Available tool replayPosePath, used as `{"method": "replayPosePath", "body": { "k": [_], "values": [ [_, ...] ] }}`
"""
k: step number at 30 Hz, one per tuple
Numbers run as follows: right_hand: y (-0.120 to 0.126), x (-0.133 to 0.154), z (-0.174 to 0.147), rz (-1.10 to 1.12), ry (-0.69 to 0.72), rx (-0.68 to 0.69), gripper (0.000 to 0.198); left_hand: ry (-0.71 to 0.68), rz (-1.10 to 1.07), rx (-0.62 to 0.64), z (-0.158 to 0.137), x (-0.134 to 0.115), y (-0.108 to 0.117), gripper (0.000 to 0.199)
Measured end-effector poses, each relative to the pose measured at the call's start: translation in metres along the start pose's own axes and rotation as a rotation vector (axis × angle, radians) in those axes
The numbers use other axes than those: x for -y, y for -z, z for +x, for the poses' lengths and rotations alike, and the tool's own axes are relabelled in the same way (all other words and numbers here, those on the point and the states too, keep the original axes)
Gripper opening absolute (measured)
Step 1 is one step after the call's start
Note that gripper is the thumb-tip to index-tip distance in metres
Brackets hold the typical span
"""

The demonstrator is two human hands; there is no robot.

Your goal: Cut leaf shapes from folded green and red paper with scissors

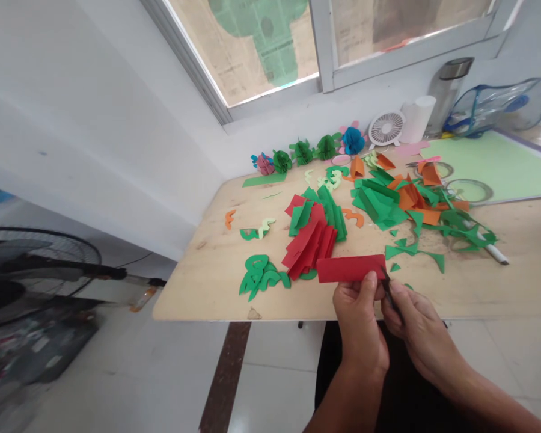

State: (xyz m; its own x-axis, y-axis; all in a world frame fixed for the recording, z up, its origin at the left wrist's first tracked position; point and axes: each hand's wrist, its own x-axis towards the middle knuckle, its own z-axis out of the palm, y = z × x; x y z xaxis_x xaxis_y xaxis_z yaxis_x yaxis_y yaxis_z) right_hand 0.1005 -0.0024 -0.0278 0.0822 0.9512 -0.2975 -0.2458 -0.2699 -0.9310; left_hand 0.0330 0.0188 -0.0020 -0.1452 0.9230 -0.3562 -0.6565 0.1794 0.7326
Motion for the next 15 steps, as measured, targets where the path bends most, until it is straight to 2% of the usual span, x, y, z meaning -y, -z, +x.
{"method": "replayPosePath", "body": {
  "k": [7,15],
  "values": [
    [0.0012,-0.0016,-0.0006,-0.014,-0.003,-0.001,0.051,-0.006,-0.033,0.026,0.0008,-0.0011,0.0018,0.021],
    [0.0026,-0.0058,0.0001,-0.045,-0.012,0.009,0.051,0.015,0.006,-0.014,0.0033,0.0007,0.0029,0.025]
  ]
}}
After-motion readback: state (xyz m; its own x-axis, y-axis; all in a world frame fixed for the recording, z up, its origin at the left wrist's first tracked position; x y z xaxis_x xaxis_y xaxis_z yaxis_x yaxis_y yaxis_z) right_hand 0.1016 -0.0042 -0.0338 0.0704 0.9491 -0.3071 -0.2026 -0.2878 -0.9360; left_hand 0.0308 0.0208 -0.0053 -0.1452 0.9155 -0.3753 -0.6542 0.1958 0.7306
